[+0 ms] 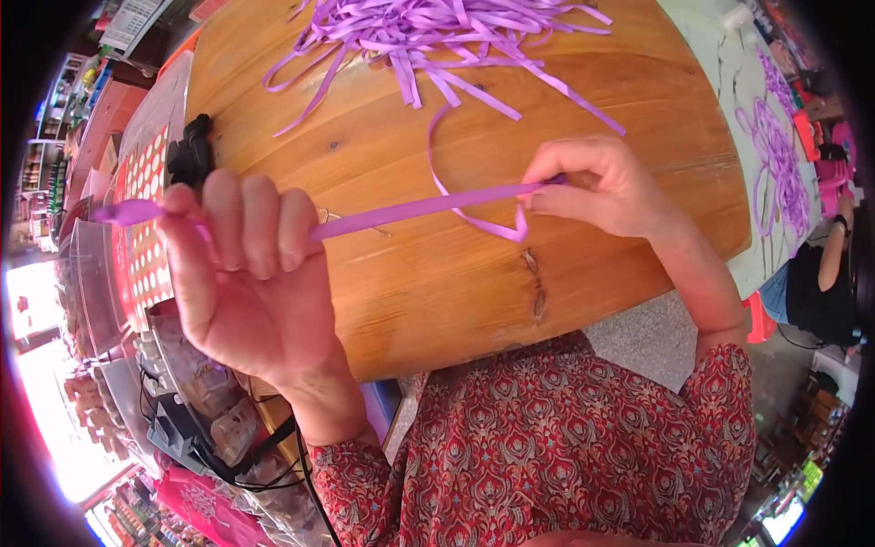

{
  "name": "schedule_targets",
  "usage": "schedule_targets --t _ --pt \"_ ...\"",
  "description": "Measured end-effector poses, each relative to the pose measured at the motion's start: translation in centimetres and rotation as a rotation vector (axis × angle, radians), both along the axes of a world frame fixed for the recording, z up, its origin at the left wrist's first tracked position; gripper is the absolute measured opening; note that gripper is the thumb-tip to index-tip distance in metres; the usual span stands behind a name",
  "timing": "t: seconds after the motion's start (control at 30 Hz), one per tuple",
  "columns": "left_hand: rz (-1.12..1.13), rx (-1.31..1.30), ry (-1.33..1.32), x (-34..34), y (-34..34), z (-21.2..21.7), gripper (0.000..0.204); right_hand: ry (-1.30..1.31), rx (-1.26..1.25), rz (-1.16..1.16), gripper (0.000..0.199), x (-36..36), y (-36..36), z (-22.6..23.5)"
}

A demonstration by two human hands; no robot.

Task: The person rolls a purple ribbon by hand to form a small coil, then threads the remaining length of the ribbon through the center of the coil. They repeat this process with another purple ribbon, creating a second coiled element on the same strand.

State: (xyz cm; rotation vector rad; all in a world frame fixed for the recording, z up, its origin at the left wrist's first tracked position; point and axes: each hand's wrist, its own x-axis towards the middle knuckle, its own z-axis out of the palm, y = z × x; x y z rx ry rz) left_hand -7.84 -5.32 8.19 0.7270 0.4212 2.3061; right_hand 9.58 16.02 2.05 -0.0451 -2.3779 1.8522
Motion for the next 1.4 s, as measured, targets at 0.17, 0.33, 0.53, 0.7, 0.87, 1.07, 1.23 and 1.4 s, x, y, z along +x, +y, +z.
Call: schedule_targets --t 0.17,0.33,0.53,0.7,0.87,1.07,1.23,1.4 --pt "0.181 -0.096 -0.044 -1.0 -0.4 -1.2 0.018 -0.034 -0.162 -0.169 0.013 2.7 2.0 1.3" --pt "1.187 -0.848 0.667 -3.9 -0.6 -4.8 0.038 0.076 -0.077 -0.363 0.016 3.6 2.7 1.5" --pt "0.574 -0.64 1.153 3.4 4.3 -5.2 0.044 0.398 0.457 -0.147 0.02 0.0 -0.3 2.2" --pt "-0.113 -0.755 0.404 5.5 5.7 -4.9 0.018 0.554 0.7 -0.256 0.02 -1.0 0.2 3.6" --pt "0.404 -0.871 0.738 1.5 2.6 -6.2 0.006 0.298 0.371 -0.263 0.016 1.8 3.2 1.3" --pt "0.988 -1.296 1.395 -2.2 0.9 -6.1 0.021 0.232 0.275 -0.349 0.013 2.1 3.2 1.2" --pt "0.745 -0.864 1.462 2.2 4.5 -5.7 0.047 0.35 0.414 -0.178 0.013 0.1 1.5 1.0" --pt "-0.165 -0.719 0.343 6.2 7.4 -5.7 0.024 0.443 0.386 -0.203 0.017 -0.1 0.5 1.5"
